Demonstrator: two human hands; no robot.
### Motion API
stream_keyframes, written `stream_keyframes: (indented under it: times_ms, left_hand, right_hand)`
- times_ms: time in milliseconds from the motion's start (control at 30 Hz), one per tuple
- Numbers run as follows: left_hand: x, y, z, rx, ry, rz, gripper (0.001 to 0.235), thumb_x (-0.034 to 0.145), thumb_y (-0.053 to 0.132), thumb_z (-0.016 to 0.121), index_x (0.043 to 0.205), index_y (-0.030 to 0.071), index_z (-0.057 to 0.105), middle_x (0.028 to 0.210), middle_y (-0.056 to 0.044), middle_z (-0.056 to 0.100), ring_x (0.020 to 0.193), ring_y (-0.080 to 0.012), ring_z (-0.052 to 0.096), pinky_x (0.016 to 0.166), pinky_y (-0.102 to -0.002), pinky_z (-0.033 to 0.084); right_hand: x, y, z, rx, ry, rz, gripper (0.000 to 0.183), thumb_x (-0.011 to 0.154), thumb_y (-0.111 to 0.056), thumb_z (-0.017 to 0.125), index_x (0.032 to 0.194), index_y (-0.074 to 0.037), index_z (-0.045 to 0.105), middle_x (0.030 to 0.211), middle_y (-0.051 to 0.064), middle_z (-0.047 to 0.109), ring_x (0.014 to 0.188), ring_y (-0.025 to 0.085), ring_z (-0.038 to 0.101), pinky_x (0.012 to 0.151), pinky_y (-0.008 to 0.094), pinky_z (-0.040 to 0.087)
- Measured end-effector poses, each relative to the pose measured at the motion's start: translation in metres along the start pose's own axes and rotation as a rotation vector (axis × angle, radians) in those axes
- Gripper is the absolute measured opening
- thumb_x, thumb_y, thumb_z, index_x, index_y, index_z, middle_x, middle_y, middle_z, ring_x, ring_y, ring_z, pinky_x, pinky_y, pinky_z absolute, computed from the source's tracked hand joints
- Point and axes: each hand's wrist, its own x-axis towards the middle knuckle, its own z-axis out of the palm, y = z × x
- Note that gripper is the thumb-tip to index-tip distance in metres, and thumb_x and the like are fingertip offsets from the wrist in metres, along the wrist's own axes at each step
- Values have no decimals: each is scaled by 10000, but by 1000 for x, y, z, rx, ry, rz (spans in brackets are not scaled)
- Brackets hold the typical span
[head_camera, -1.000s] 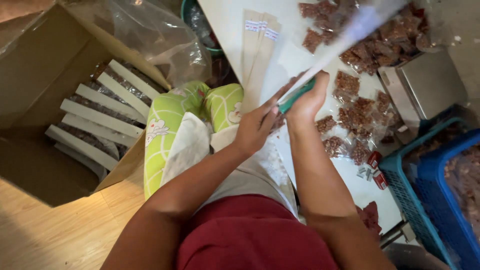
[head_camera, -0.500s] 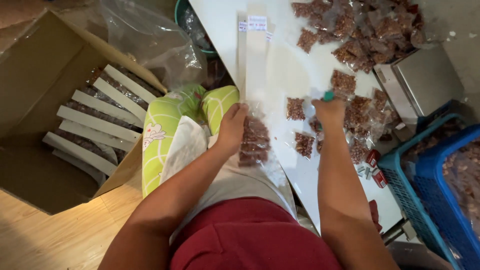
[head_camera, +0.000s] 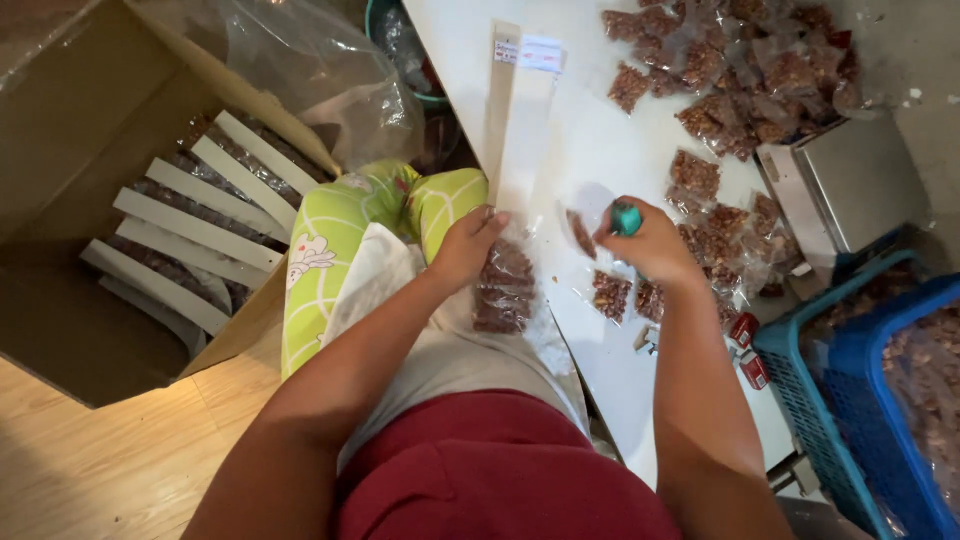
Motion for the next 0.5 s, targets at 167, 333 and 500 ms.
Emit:
stream_keyframes:
  times_ms: [167,333,500]
  left_hand:
    - [12,-20,1,-29,-98,126,432,1033,386,622,1336,79,655,1309,-217,677,1346,-382,552,1191,-523,371]
    - [-1,-14,24,-275,-138,202,454,1033,324,621,1380,31,627,1285,-235,676,1311,-316,558,1193,-540,351]
    - [-7,-19,37,-335,-61,305,434,1053,359,636,1328,24,672,1302,-211,683,1325,-305,562,1181,-509,377]
  right_hand:
    - [-61,-82,-18,53,-408,-345,283,795,-49,727,1076,-14,739,906,205,740,881,358,696,916,515,542]
    - [-46,-76,21,-207,-108,-614,318,870,-140,774,1155,-27,691,1031,242,732,1037,460,686,915,575,527]
    - [-33,-54,45,-209,198,-587,354,815,-326,895,1104,-230,714,999,2,743,1010,268,703,913,379,556]
